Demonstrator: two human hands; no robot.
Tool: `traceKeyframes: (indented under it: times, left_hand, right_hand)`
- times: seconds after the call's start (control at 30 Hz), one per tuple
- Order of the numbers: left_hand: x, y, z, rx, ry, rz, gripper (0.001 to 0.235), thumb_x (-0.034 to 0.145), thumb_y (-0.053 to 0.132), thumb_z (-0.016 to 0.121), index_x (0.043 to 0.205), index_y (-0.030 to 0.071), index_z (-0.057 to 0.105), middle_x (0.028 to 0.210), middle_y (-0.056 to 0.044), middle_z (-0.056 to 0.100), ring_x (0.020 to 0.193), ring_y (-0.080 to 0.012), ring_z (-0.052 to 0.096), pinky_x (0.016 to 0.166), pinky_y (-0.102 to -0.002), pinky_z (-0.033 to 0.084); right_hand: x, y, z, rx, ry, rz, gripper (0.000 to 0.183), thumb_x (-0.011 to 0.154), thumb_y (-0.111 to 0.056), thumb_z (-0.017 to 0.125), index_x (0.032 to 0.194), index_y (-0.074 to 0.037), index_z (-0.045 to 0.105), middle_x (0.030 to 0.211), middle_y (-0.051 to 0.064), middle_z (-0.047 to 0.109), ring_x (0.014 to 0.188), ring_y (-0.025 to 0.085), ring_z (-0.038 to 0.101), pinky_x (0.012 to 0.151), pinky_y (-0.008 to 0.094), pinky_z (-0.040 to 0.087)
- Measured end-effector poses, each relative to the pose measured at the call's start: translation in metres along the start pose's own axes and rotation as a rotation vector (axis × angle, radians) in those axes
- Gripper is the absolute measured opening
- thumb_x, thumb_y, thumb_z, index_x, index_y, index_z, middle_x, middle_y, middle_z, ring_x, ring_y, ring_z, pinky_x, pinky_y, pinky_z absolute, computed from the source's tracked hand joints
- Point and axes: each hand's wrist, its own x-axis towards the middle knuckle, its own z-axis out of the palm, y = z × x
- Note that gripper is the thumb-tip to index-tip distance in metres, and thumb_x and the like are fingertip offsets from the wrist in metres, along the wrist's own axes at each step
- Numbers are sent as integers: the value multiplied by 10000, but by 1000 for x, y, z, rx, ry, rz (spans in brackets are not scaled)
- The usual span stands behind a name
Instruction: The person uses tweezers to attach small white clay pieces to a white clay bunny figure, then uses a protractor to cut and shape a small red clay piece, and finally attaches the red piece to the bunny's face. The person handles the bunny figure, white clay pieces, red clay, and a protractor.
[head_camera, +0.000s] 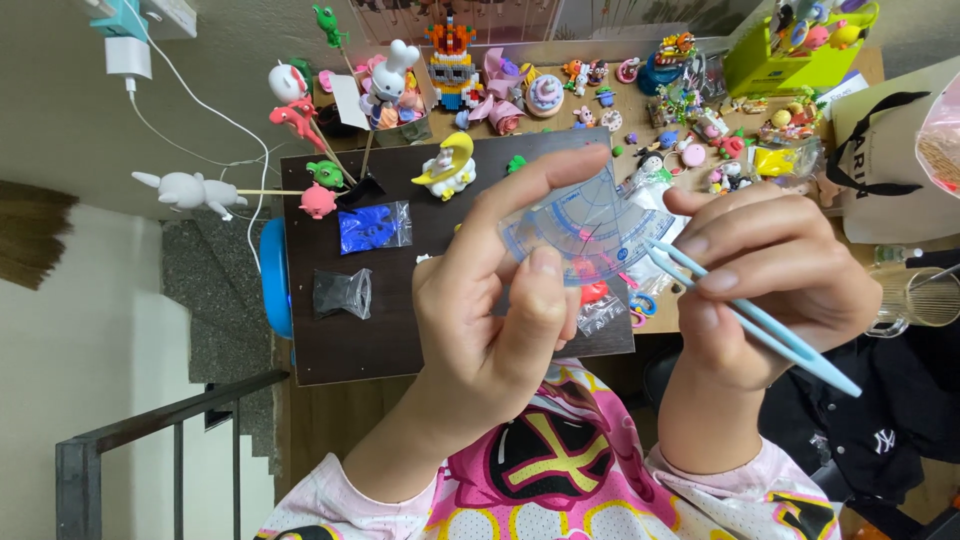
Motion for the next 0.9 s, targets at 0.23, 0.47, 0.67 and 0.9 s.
traceKeyframes:
  times: [0.23, 0.47, 0.67, 0.9]
  left_hand:
    - [-2, 0, 2, -49, 11, 9, 444, 1046, 240, 387, 1368, -17, 550, 625, -38, 592, 445, -75, 506, 533, -201, 525]
    - [-7, -8, 0, 11, -19, -27, 446, 1048, 280, 372, 1354, 36, 586, 536, 27, 446, 456, -73, 584, 497, -162, 422]
    - [-31, -80, -10, 110, -132, -234, 394, 1051, 218, 431, 1427, 111, 489, 612, -17, 627, 468, -109, 603, 540, -246, 514]
    - [-42, -144, -32, 547, -375, -728, 302, 1033, 235, 353, 1299, 98, 397, 687, -37, 653, 502, -243, 644, 726, -418, 525]
  right_hand:
    - [-4, -5, 7, 226, 143, 99, 127, 922, -220, 683, 926, -142, 583, 853, 59, 603, 805, 208, 619, 921, 368, 664]
    - [-3, -13, 7, 372, 157, 194, 169, 935, -286, 686, 958, -189, 550, 844, 27, 604, 745, 200, 521, 831, 355, 466]
    - [-6, -17, 6, 472, 167, 283, 175, 905, -300, 689, 932, -187, 558, 800, 52, 620, 705, 186, 450, 756, 373, 368]
    - [-11, -15, 7, 630, 134, 415, 190, 902, -281, 709, 940, -180, 553, 800, 60, 613, 745, 184, 408, 760, 373, 335]
